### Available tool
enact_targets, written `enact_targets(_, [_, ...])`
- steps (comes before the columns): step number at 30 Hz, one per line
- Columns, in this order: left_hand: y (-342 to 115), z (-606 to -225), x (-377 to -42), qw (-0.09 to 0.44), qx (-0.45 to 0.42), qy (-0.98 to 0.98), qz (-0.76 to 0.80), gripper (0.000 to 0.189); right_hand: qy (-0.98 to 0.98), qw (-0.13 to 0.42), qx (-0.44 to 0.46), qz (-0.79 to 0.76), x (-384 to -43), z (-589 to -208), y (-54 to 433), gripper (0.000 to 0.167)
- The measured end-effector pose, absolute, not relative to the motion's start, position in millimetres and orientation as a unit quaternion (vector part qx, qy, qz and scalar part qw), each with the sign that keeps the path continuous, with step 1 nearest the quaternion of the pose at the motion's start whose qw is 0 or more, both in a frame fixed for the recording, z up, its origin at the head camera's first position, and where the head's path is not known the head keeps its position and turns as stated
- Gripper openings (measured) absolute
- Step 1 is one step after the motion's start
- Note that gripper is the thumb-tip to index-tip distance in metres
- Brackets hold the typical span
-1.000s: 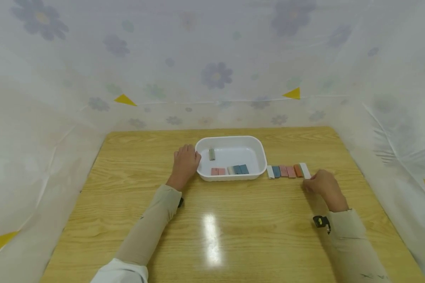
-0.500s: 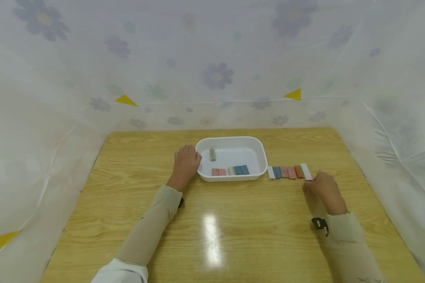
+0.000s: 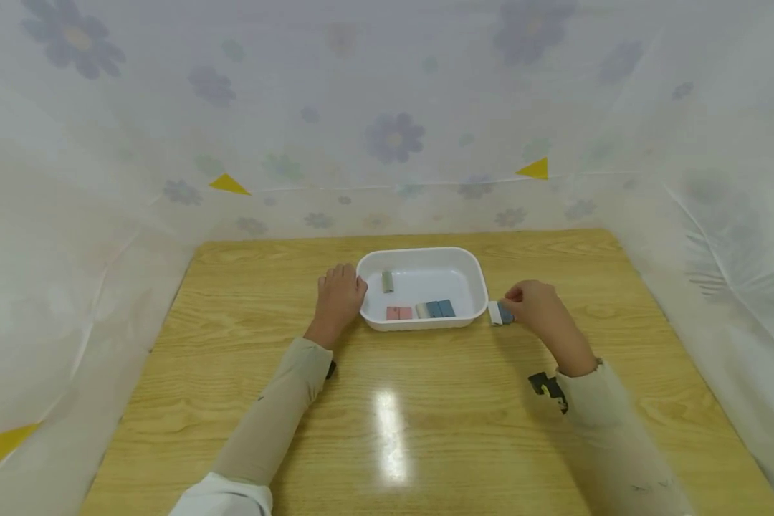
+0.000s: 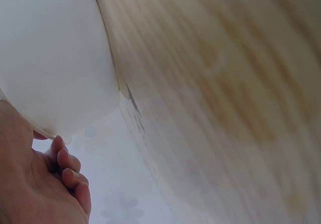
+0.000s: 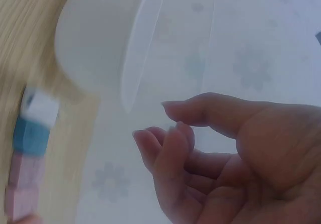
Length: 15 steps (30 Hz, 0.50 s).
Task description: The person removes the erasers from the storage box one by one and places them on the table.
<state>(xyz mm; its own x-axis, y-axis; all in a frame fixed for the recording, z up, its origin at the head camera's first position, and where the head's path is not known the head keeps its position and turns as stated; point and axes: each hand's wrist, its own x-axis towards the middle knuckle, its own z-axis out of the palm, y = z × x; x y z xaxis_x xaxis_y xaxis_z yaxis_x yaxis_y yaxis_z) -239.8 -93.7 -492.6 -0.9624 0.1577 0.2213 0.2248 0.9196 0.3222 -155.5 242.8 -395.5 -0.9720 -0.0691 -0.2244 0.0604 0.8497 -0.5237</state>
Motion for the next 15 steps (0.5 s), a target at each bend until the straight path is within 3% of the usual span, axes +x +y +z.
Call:
enact_targets(7, [-93, -489, -238, 0.088, -0.097, -0.975, -0.179, 0.021, 0.955, 0.123, -0.046, -0.266, -175, -408, 201, 0.023])
enact_targets(15, [-94, -490, -240, 0.081, -0.096, -0.977, -0.174, 0.022, 0.96, 0.134, -0.057, -0.239, -198, -425, 174, 0.024])
